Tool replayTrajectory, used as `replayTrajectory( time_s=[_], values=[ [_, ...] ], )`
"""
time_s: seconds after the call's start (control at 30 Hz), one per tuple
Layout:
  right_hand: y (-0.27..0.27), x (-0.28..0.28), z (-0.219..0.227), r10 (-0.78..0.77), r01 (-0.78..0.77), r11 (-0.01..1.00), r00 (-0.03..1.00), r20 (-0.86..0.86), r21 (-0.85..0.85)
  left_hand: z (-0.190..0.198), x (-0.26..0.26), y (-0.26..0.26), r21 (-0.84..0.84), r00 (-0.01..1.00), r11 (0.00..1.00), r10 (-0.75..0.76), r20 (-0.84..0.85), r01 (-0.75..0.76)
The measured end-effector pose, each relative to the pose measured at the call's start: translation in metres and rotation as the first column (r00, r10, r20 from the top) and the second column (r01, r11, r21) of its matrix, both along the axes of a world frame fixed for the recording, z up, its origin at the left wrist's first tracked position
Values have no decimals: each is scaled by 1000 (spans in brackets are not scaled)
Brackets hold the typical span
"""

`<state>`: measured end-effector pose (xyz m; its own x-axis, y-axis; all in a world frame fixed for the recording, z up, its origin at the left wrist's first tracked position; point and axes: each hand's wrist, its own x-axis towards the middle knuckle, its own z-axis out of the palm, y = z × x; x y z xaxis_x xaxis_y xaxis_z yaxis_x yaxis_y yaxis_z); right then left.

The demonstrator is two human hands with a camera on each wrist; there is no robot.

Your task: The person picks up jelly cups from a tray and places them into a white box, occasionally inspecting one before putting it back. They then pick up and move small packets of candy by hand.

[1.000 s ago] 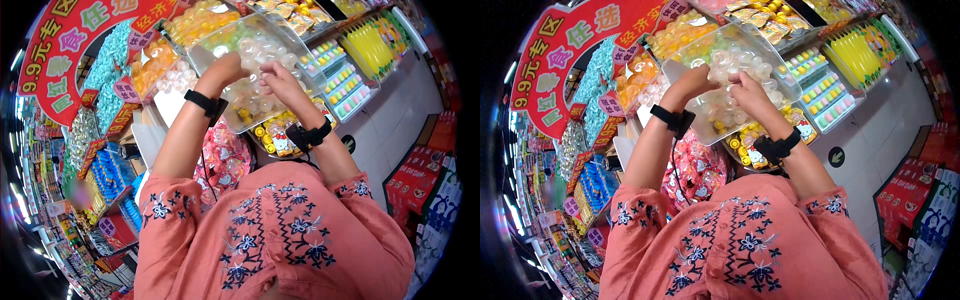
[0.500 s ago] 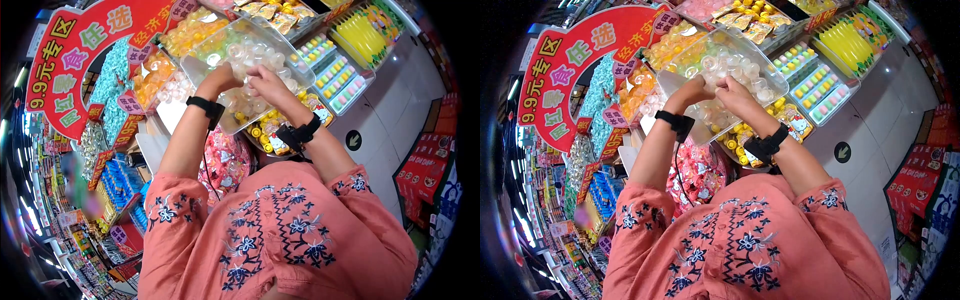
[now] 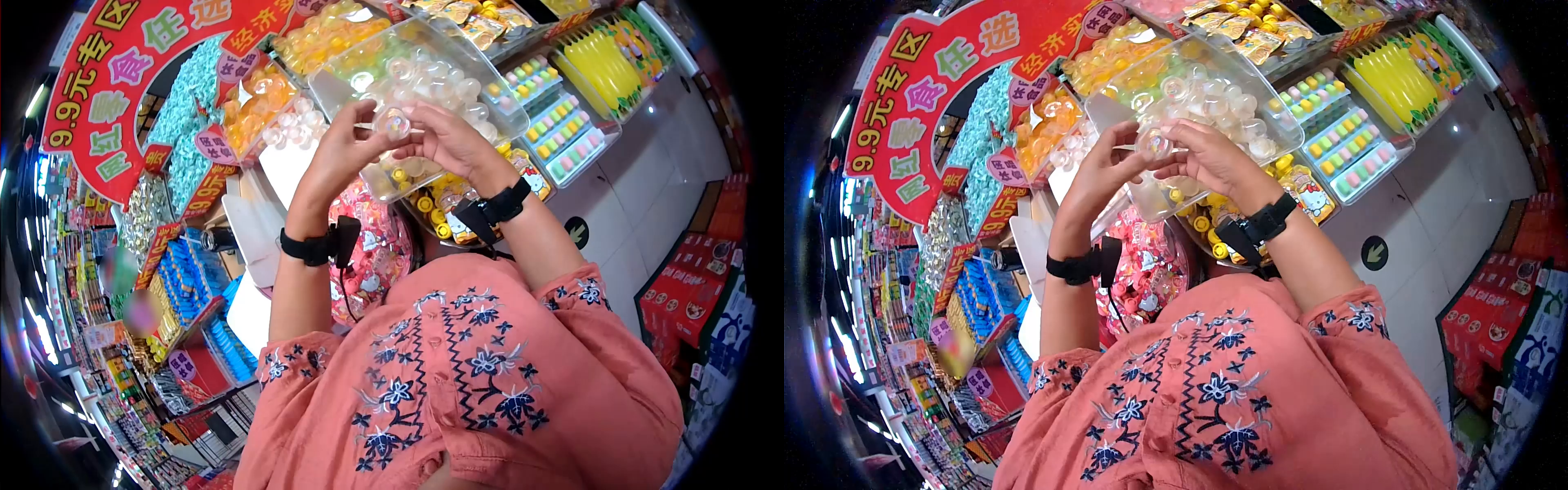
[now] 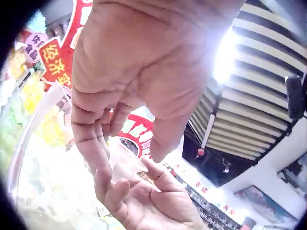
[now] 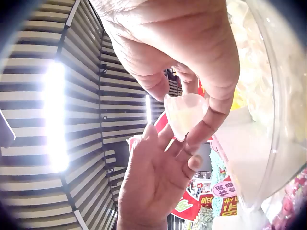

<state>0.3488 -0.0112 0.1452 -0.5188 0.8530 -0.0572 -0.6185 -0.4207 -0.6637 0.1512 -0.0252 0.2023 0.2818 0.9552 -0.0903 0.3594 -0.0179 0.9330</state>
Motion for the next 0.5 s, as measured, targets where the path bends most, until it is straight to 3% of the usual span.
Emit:
replayTrajectory(
  time_s=[0.13, 0.27, 0.5],
  values=[
    [-2, -8, -3, 75, -75, 997, 997, -3, 18, 4, -18, -21, -167, 959, 980, 149, 239, -111],
    [-9, -16, 0, 106, -106, 994, 994, 0, 13, -2, -27, -36, -282, 900, 950, 237, 366, -135],
    [-17, -30, 11, 207, -218, 975, 961, 185, 41, -25, -42, -54, -329, 857, 926, 315, 408, -184]
  ],
)
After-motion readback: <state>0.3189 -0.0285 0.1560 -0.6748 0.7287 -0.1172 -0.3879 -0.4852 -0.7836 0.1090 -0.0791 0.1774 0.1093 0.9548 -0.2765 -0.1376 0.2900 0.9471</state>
